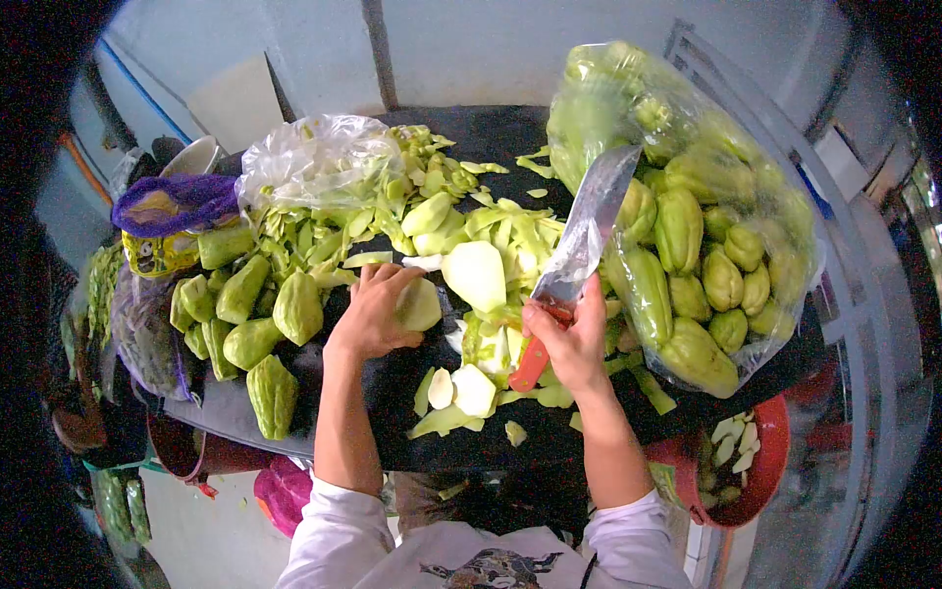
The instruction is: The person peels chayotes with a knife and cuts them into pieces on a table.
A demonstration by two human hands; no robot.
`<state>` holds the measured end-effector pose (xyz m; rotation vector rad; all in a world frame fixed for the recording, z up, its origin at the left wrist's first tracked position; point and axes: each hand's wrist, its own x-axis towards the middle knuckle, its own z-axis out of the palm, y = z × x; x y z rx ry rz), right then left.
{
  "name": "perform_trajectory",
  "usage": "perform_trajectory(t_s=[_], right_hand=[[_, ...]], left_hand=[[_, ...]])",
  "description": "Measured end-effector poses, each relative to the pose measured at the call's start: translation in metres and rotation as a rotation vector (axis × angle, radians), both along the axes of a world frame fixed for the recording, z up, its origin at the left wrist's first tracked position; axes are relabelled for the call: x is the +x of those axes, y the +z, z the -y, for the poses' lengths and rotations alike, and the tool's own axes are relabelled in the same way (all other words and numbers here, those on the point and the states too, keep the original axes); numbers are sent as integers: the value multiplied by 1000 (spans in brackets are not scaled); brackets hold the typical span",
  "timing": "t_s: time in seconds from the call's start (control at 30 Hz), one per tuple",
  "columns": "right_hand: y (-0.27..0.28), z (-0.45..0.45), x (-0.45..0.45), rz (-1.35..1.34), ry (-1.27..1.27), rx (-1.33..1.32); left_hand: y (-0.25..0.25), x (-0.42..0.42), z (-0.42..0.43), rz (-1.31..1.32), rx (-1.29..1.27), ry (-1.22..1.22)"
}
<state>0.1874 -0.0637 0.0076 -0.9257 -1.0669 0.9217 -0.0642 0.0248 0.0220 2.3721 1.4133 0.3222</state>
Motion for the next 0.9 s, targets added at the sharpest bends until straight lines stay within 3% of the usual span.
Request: perform_trajectory(t_s=[0.23, 0.33, 0.43, 0.47, 0.53, 0.67, 0.77, 0.9], right_hand=[[1, 0, 2, 5, -15, -6], [-5, 0, 5, 18, -24, 2], [-3, 0, 4, 30, -32, -42], [-4, -1, 4, 29, -16, -41], [-5, -1, 3, 27, -1, -42], [-5, -1, -1, 76, -15, -59], [-5, -3, -7, 110, -56, -33], [-3, -7, -7, 91, -100, 58]], left_hand=[[-2, 3, -7, 177, 73, 45], [-4, 8, -15, 947, -233, 143], [-7, 27, -4, 1412, -457, 315], [-12, 29, -5, 1413, -458, 314], [-21, 32, -7, 1538, -800, 246], [-27, 53, -3, 1773, -1016, 271], [-9, 64, 15, 1767, -1225, 267], [-19, 69, 18, 1605, -1486, 70]])
